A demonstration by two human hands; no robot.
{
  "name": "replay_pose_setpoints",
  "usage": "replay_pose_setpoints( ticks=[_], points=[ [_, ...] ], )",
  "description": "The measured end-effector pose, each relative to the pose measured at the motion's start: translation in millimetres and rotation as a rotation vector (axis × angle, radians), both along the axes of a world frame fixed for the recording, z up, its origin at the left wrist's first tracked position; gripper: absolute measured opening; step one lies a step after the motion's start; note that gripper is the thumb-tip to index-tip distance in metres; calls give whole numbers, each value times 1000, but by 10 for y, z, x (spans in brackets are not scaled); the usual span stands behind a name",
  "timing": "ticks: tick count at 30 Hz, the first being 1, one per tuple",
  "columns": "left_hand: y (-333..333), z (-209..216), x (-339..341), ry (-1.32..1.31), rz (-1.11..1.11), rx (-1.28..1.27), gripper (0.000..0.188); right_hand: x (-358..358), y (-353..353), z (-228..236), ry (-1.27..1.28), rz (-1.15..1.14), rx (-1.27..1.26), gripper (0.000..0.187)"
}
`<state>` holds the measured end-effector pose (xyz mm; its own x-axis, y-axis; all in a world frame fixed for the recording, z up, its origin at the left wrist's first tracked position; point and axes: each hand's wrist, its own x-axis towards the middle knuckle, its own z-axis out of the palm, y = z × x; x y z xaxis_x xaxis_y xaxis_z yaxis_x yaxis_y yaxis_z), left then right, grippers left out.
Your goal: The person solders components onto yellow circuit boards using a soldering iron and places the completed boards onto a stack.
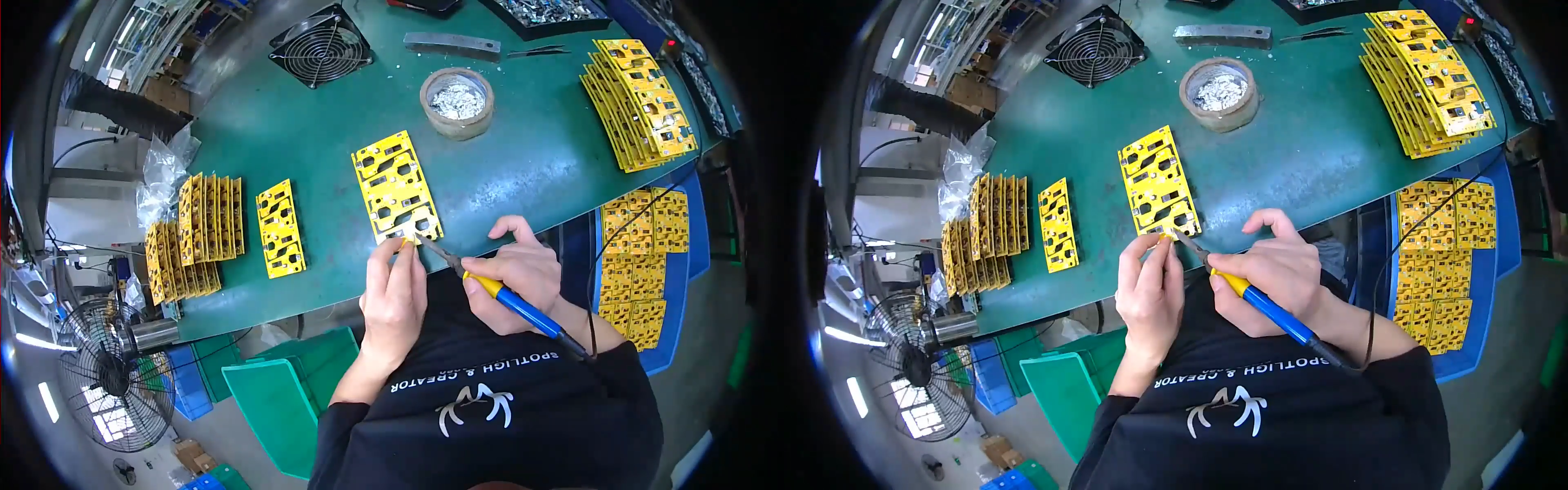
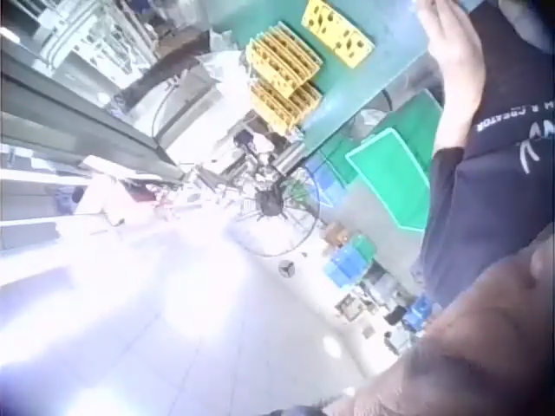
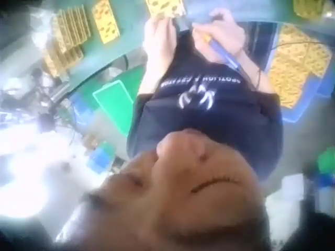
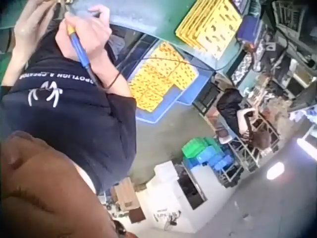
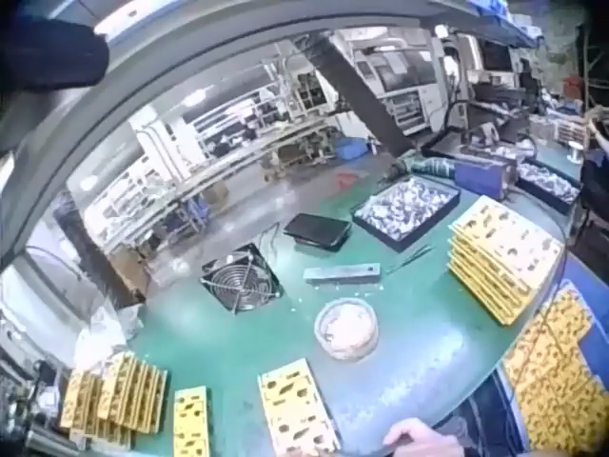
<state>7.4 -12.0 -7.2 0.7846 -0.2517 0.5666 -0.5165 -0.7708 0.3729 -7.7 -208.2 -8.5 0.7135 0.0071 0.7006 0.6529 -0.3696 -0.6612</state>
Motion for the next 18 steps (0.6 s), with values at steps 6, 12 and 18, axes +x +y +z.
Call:
replay_pose_setpoints(
  ticks=[6,12,18],
  points=[
    [0,-27,3,-10,2,22,20,5,7,6,-3,2,-11,26],
    [1,17,7,15,-8,46,22,-10,14,37,7,16,-49,27],
    [48,127,-3,169,17,82,31,0,40,15,-11,-15,-36,26]
  ],
)
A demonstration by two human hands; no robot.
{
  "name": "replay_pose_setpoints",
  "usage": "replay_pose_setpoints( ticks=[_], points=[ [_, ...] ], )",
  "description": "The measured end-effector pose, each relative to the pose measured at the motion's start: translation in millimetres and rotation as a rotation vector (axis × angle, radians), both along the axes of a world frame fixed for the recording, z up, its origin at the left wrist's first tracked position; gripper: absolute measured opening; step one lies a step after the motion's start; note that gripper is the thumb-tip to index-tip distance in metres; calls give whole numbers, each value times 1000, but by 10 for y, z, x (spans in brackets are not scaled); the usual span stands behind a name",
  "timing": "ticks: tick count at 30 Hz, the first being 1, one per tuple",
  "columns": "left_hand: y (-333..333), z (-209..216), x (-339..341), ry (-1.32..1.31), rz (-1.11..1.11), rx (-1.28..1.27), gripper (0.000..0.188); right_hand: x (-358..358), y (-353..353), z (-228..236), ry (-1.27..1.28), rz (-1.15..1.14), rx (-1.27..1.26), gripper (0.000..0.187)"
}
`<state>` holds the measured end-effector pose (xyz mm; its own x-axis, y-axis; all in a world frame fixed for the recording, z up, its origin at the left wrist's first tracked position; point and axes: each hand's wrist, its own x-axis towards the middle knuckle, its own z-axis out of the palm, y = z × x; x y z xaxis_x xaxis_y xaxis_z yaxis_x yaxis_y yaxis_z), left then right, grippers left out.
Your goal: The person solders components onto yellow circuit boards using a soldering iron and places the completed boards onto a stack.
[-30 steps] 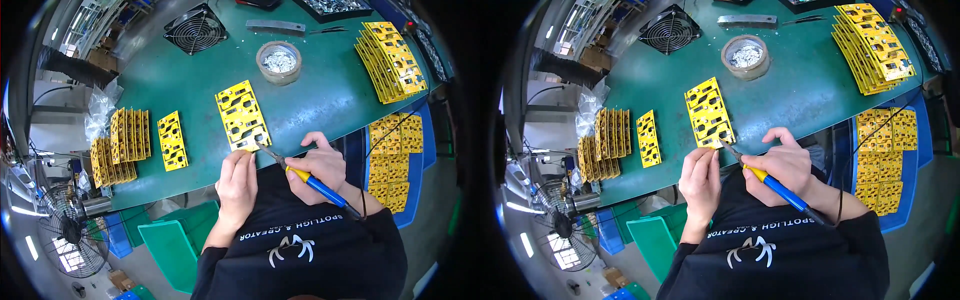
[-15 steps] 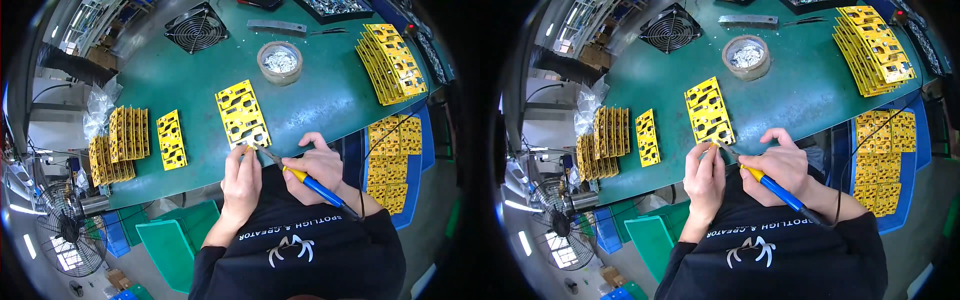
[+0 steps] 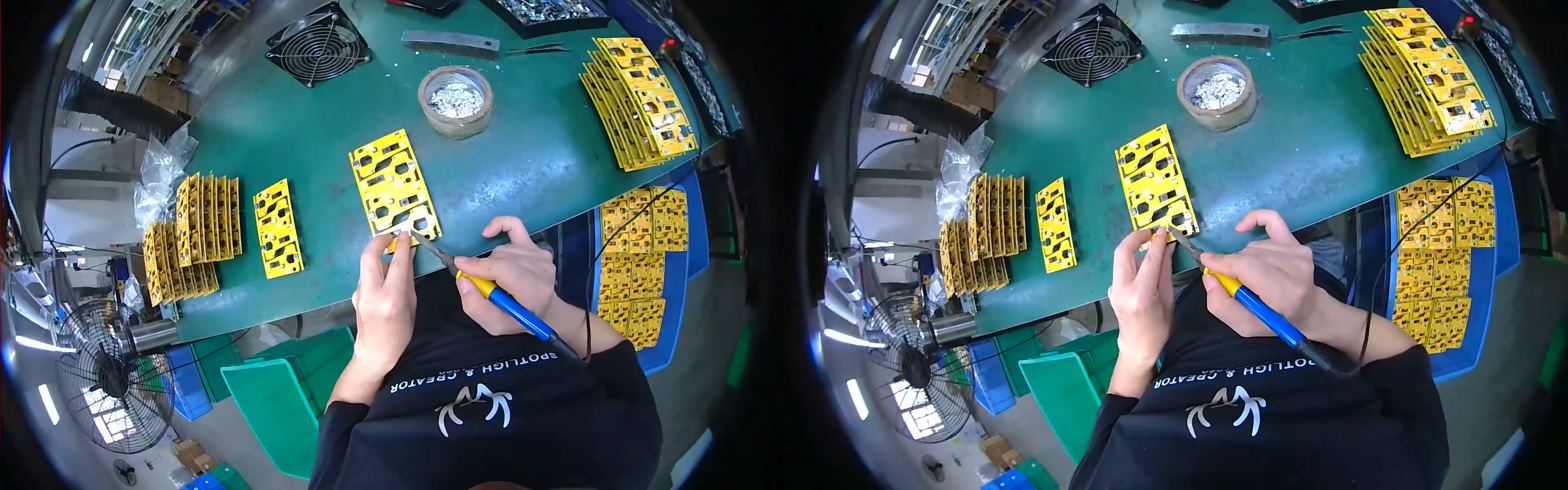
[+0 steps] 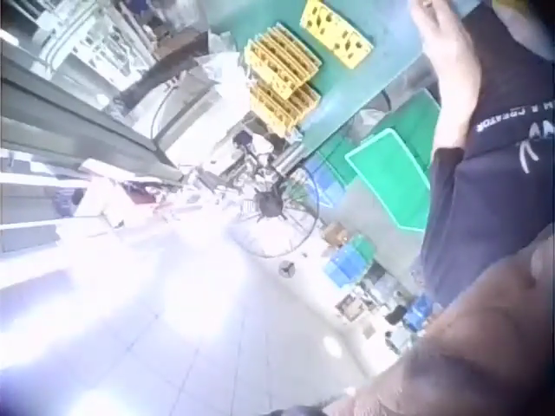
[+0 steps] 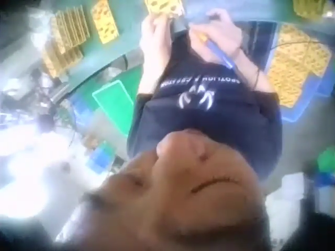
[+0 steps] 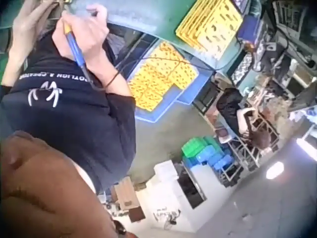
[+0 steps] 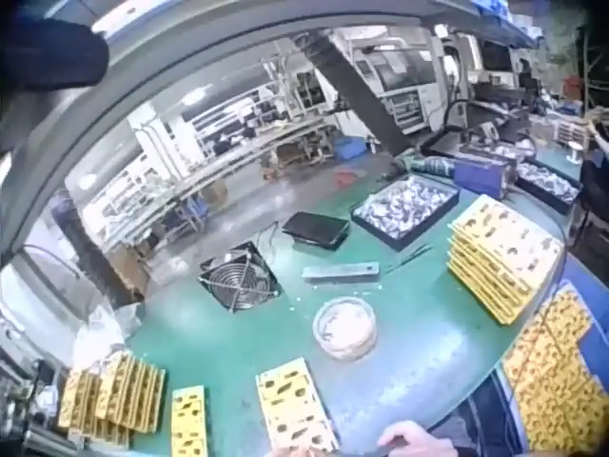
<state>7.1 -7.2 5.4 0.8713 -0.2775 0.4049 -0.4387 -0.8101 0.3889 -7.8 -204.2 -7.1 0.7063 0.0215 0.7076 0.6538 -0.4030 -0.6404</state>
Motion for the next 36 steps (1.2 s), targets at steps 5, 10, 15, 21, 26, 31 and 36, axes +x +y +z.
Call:
replay_pose_setpoints(
  ticks=[5,10,15,21,26,31,36],
  points=[
    [117,21,33,43,-104,103,55,5,10,12,-2,-8,20,23],
    [128,66,78,82,-128,122,56,3,-21,13,5,-24,35,23],
    [126,104,92,67,-144,123,55,32,-123,41,-3,-53,51,25],
    [4,129,73,101,-108,125,46,28,-156,4,-29,-86,96,26],
    [-219,230,90,95,-226,-155,25,37,-174,11,-47,-132,106,27],
    [-174,226,470,-9,-189,-129,21,7,-211,-21,-27,-143,127,27],
    [-40,277,793,91,-92,-3,23,7,-194,-33,-32,-150,154,26]
  ],
)
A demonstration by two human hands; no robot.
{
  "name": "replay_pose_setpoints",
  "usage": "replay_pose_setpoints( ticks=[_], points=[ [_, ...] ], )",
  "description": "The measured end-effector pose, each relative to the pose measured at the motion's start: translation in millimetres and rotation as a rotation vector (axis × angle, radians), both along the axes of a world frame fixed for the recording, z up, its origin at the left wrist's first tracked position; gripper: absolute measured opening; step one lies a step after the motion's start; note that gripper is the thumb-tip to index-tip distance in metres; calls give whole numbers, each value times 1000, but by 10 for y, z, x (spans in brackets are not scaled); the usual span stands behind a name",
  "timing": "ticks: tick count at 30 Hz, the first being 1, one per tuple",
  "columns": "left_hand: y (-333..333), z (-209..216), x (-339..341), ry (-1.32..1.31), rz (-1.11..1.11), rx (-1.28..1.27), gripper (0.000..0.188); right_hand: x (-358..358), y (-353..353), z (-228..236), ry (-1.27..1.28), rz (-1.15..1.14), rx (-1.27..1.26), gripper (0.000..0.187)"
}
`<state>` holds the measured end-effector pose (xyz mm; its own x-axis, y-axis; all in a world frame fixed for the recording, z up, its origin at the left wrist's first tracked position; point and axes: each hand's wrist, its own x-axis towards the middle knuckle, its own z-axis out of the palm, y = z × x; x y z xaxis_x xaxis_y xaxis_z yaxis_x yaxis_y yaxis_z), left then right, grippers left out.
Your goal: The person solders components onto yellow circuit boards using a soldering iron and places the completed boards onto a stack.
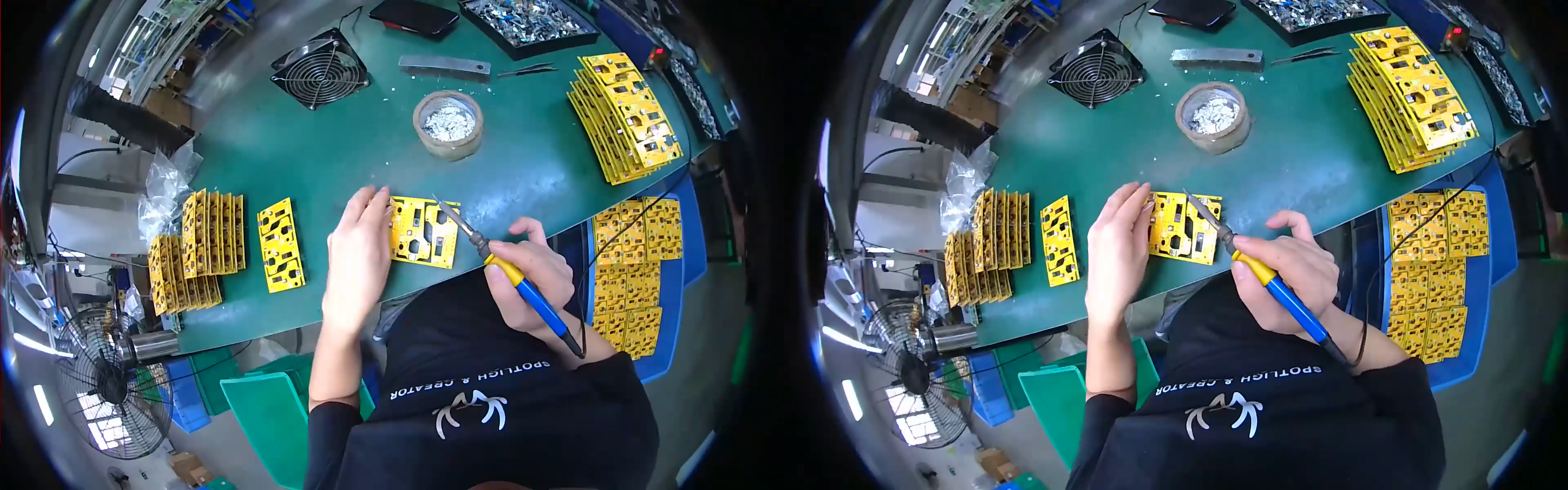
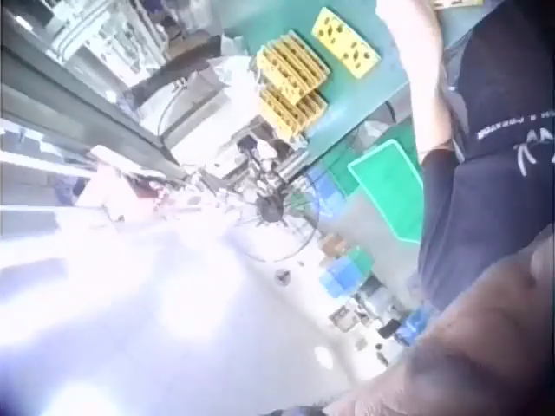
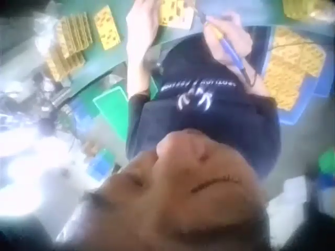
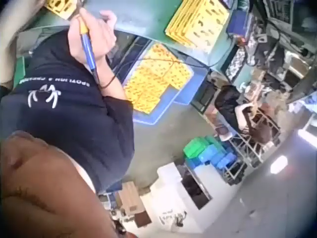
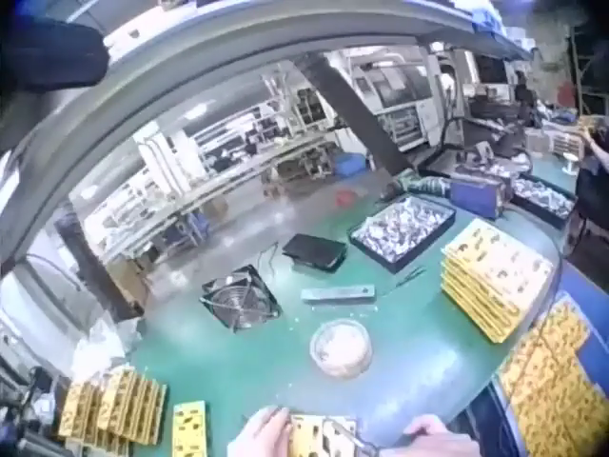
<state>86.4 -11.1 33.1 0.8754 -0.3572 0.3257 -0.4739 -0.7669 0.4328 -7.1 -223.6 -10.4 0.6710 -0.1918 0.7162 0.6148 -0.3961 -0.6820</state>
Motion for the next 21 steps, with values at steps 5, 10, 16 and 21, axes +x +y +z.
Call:
replay_pose_setpoints(
  ticks=[5,10,16,21],
  points=[
    [244,133,25,58,-4,51,24,8,-11,29,2,3,-33,25],
    [448,67,-163,229,103,-14,28,11,-3,11,5,7,-48,25],
    [389,-67,-545,374,184,-297,22,36,14,19,43,23,-59,25],
    [309,-80,-684,331,193,-313,20,190,-42,39,24,-76,-67,23]
  ],
)
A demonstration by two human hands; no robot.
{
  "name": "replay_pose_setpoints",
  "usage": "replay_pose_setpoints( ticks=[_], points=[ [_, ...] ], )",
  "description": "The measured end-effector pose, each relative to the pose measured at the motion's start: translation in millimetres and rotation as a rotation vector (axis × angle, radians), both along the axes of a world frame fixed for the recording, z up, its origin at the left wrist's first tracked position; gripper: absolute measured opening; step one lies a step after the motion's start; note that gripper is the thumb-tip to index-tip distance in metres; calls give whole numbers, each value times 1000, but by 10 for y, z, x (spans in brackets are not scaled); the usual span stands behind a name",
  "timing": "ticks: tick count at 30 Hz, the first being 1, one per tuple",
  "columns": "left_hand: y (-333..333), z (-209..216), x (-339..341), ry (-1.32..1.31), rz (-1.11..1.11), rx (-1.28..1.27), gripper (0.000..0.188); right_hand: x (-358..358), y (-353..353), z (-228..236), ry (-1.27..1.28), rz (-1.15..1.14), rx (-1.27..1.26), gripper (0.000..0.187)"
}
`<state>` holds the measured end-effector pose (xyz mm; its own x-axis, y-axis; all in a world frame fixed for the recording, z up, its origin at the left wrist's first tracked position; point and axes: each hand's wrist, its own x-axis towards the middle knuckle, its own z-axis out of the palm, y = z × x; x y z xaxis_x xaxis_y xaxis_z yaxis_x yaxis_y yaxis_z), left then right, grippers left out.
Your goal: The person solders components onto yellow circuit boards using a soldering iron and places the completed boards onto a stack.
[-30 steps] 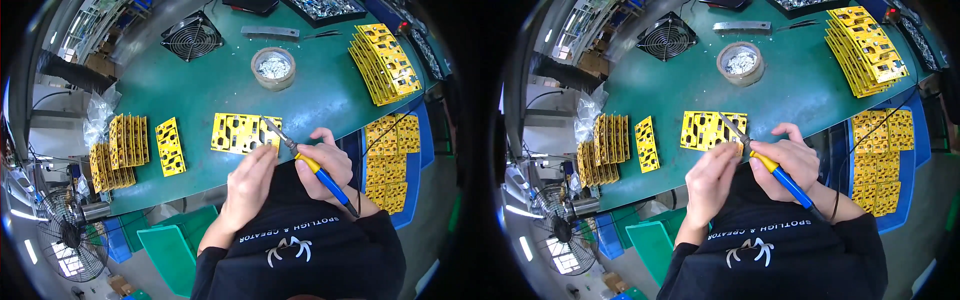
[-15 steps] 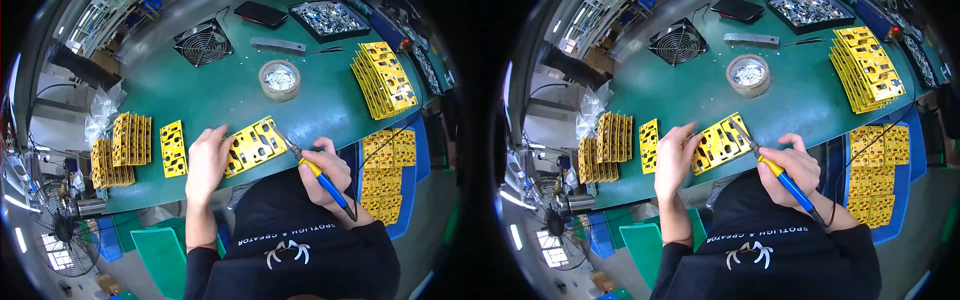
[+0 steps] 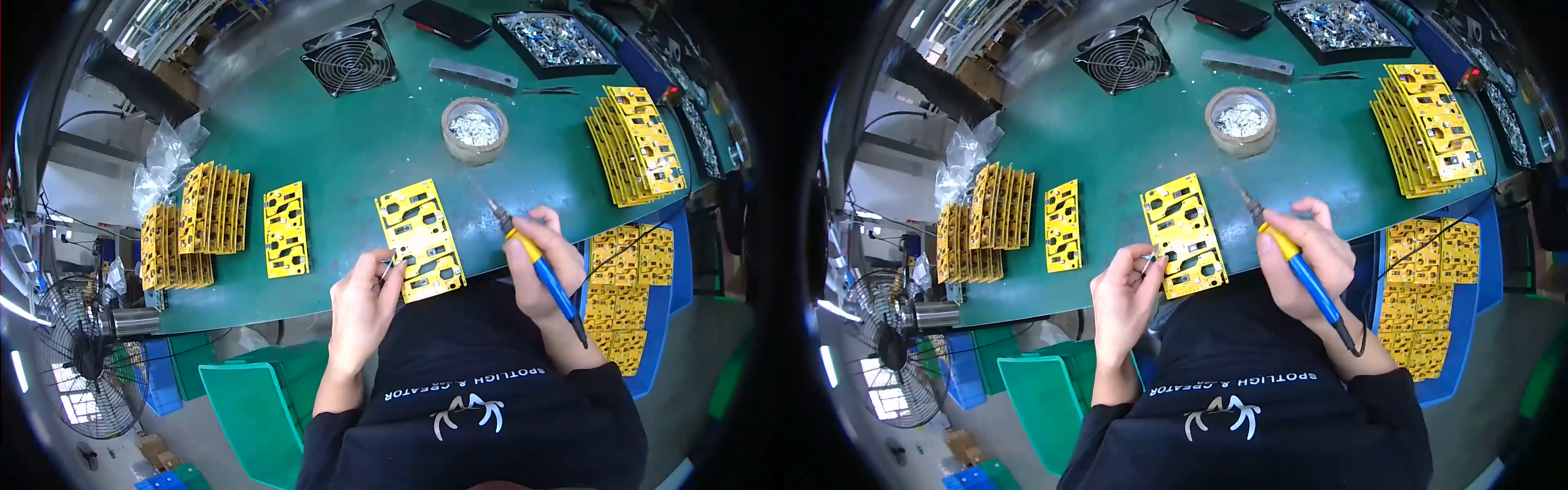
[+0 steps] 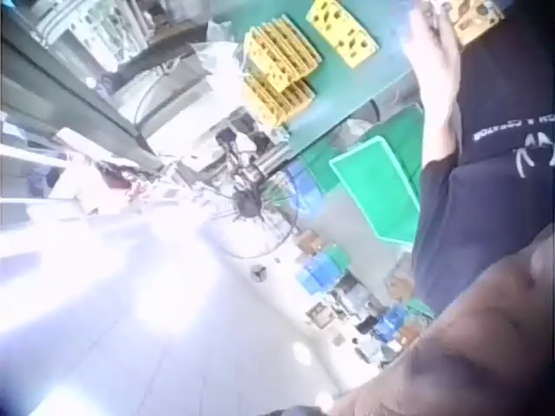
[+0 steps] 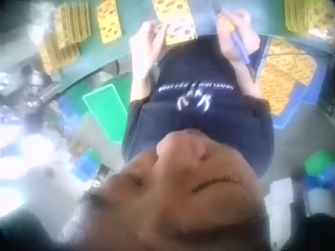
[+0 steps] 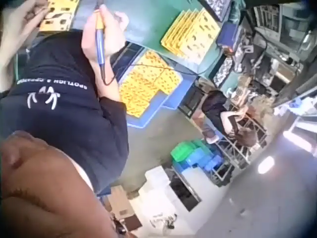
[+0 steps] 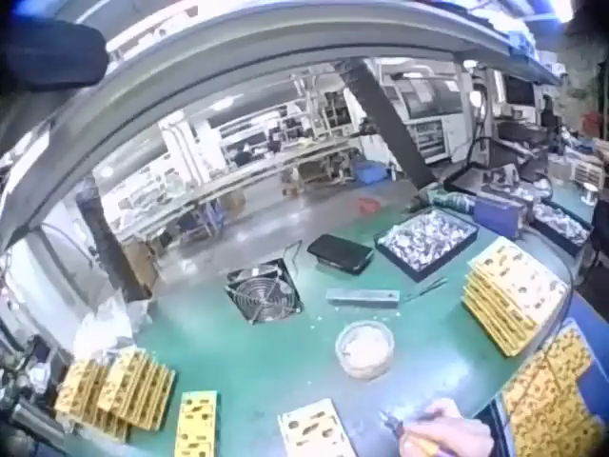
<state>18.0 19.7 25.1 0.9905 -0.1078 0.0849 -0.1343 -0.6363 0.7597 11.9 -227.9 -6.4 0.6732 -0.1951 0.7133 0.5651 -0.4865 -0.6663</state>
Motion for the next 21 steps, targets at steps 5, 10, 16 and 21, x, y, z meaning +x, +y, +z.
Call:
replay_pose_setpoints(
  ticks=[5,10,16,21],
  points=[
    [20,-18,25,-99,-32,105,20,144,-105,-13,73,-98,23,24],
    [20,-68,27,-172,19,114,16,-26,-112,327,197,145,-15,30],
    [-49,-9,21,-83,70,101,18,-190,-203,926,46,591,-41,77],
    [57,-172,24,-44,82,56,22,-205,-55,955,51,616,101,86]
  ],
)
